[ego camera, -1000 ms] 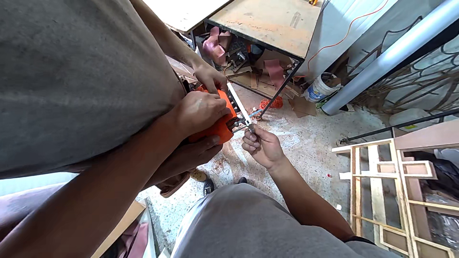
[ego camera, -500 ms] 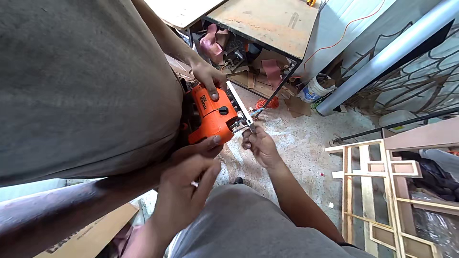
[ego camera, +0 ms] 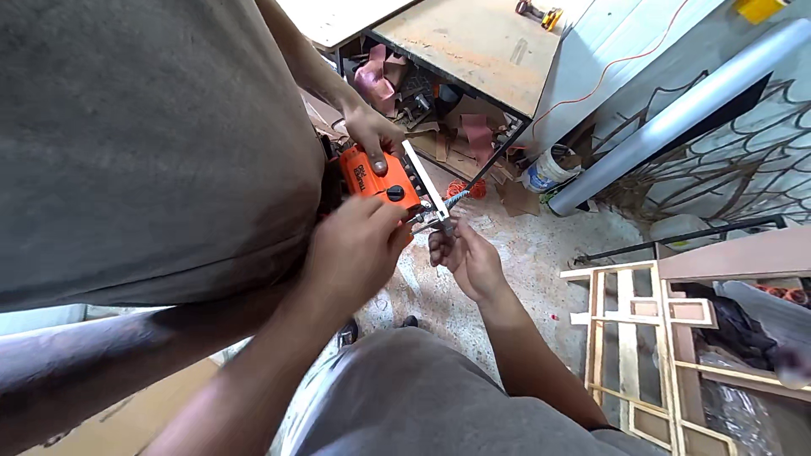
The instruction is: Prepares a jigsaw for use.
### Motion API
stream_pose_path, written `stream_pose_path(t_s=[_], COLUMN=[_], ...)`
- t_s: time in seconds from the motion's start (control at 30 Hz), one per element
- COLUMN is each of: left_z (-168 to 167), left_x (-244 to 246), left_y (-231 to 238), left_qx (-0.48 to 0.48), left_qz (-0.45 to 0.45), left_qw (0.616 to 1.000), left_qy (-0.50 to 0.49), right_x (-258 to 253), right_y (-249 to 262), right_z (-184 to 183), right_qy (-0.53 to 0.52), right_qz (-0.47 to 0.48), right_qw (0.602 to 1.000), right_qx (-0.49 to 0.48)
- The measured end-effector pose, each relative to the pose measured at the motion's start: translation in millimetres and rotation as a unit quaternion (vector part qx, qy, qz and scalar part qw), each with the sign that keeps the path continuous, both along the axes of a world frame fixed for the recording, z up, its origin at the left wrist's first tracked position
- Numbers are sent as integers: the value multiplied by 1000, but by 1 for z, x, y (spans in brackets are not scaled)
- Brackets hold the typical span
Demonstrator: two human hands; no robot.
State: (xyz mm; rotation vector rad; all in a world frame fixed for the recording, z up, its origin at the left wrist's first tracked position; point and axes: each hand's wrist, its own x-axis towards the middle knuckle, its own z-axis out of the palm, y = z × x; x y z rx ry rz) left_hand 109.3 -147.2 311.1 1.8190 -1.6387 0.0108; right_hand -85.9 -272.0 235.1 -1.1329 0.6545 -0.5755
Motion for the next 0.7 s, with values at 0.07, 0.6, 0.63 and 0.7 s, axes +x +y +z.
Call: stream_pose_path(t_s=[0.07, 0.6, 0.63, 0.7], left_z=[9, 6, 4, 1], left_x=[11, 21, 21, 16], left_y=[-40, -81, -76, -50], left_qx=[80, 146, 114, 2], left_qz=[-15, 3, 13, 38], left_qw=[997, 989, 993, 999], left_qy=[-12, -28, -20, 18], right_x=[4, 14, 15, 15], right_y=[7, -12, -13, -20], right_z=[2, 7, 5, -2], right_qy=[-26, -58, -66, -81], right_qz=[0, 35, 42, 67], right_qw=[1000, 996, 996, 993], right_qx=[0, 51, 52, 52])
